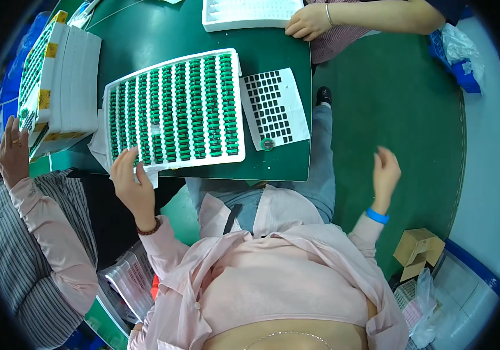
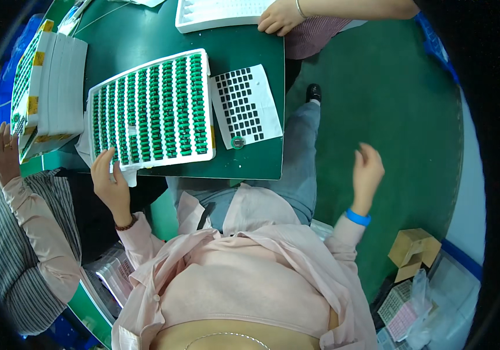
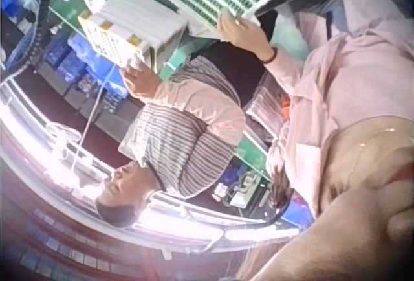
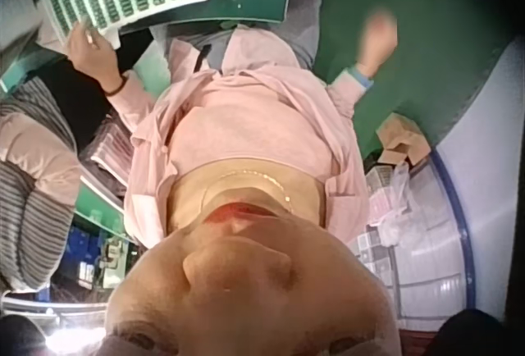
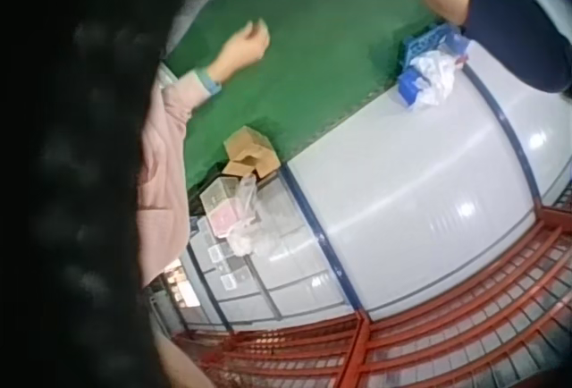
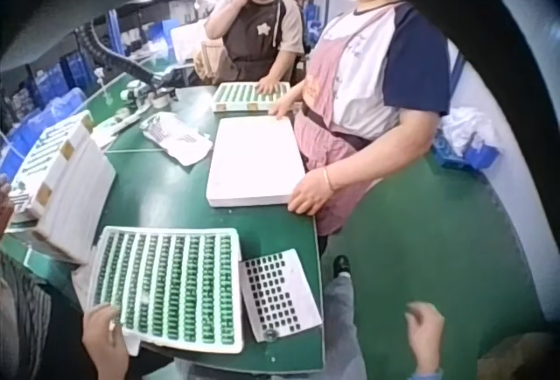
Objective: Sorting and placing small green plastic components into a compartmentalized tray.
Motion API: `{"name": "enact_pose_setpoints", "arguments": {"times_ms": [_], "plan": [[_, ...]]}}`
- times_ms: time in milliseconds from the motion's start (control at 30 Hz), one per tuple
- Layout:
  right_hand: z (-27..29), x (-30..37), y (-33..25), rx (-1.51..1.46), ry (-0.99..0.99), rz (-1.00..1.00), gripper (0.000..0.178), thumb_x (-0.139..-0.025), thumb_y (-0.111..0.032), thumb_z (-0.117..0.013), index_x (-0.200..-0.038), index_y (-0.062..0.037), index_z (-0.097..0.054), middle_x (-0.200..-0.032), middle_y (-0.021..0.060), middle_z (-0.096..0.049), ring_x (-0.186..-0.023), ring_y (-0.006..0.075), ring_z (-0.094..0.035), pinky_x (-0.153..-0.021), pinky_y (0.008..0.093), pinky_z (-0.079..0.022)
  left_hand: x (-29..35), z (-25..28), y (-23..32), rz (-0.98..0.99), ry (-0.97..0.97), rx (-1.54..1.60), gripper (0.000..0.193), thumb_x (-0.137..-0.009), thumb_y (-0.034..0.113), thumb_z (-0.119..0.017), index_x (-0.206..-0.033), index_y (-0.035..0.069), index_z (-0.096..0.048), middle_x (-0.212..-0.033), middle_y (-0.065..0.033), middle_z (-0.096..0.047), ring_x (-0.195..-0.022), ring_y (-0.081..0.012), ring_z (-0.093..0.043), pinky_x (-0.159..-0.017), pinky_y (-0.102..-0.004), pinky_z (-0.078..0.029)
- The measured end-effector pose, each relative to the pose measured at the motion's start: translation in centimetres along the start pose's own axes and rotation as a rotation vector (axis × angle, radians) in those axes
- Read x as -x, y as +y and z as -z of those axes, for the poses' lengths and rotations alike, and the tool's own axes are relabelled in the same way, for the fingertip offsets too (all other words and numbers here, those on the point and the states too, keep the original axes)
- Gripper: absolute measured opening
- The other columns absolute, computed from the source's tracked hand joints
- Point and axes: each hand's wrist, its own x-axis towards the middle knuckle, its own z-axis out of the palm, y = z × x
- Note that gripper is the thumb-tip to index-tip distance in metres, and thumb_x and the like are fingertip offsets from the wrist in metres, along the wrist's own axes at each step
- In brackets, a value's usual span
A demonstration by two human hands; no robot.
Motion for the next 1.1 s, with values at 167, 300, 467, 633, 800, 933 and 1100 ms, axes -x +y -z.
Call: {"name": "enact_pose_setpoints", "arguments": {"times_ms": [167, 300, 467, 633, 800, 933, 1100], "plan": [[-5.6, -4.2, -17.8, -0.401, -0.043, 0.418, 0.018, -0.086, -0.001, -0.066, -0.103, -0.0052, -0.072, -0.098, 0.0118, -0.067, -0.078, 0.0261, -0.066, -0.067, 0.0329, -0.052, 1.1, -0.4, 3.5, 0.008, 0.054, 0.121, 0.033, -0.081, -0.009, -0.062, -0.111, 0.003, -0.069, -0.107, -0.0139, -0.068, -0.107, -0.0329, -0.063, -0.093, -0.0409, -0.05], [-12.1, -6.0, -21.2, -0.426, 0.005, 0.481, 0.016, -0.084, 0.001, -0.064, -0.098, -0.0025, -0.071, -0.093, 0.0135, -0.065, -0.084, 0.031, -0.063, -0.072, 0.0391, -0.051, 4.0, 0.1, 5.4, 0.063, 0.033, 0.196, 0.029, -0.08, -0.011, -0.062, -0.105, 0.001, -0.069, -0.103, -0.0162, -0.069, -0.102, -0.0344, -0.065, -0.09, -0.0409, -0.051], [-15.7, -6.2, -22.2, -0.218, 0.072, 0.46, 0.013, -0.085, 0.0, -0.061, -0.096, -0.0006, -0.069, -0.091, 0.0158, -0.06, -0.088, 0.0347, -0.06, -0.077, 0.0431, -0.049, 6.9, 2.6, 6.9, 0.168, 0.025, 0.175, 0.029, -0.079, -0.01, -0.061, -0.104, 0.002, -0.07, -0.101, -0.0138, -0.07, -0.102, -0.0328, -0.065, -0.088, -0.0398, -0.051], [-15.7, -7.0, -20.9, -0.146, 0.136, 0.459, 0.017, -0.086, -0.001, -0.061, -0.101, -0.0041, -0.069, -0.091, 0.014, -0.06, -0.087, 0.0335, -0.059, -0.076, 0.0431, -0.049, 6.7, 2.1, 5.8, 0.21, 0.088, 0.182, 0.028, -0.078, -0.012, -0.062, -0.101, 0.002, -0.071, -0.1, -0.0156, -0.069, -0.097, -0.0316, -0.066, -0.085, -0.0362, -0.052], [-16.2, -6.8, -21.6, -0.136, 0.149, 0.504, 0.009, -0.088, -0.003, -0.062, -0.096, -0.0047, -0.067, -0.091, 0.0118, -0.06, -0.089, 0.0325, -0.06, -0.076, 0.0419, -0.05, 5.7, 2.5, 3.5, 0.241, 0.161, 0.072, 0.028, -0.078, -0.012, -0.062, -0.1, 0.002, -0.071, -0.099, -0.0141, -0.069, -0.095, -0.0305, -0.066, -0.083, -0.0349, -0.052], [-16.2, -6.7, -22.3, -0.138, 0.155, 0.48, 0.002, -0.089, -0.006, -0.062, -0.091, -0.0043, -0.062, -0.09, 0.0113, -0.06, -0.089, 0.0328, -0.059, -0.076, 0.0426, -0.049, 5.0, 2.8, 1.2, 0.252, 0.185, -0.015, 0.026, -0.079, -0.009, -0.063, -0.101, 0.003, -0.07, -0.101, -0.0119, -0.069, -0.095, -0.0288, -0.065, -0.085, -0.0347, -0.052], [-16.5, -6.8, -21.9, -0.158, 0.107, 0.432, 0.007, -0.091, -0.009, -0.059, -0.091, -0.0039, -0.055, -0.092, 0.0141, -0.058, -0.091, 0.0364, -0.057, -0.078, 0.0463, -0.047, 3.6, 2.6, -2.5, 0.228, 0.183, -0.146, 0.024, -0.081, -0.004, -0.064, -0.102, 0.004, -0.07, -0.1, -0.011, -0.068, -0.099, -0.0287, -0.063, -0.087, -0.0371, -0.05]]}}
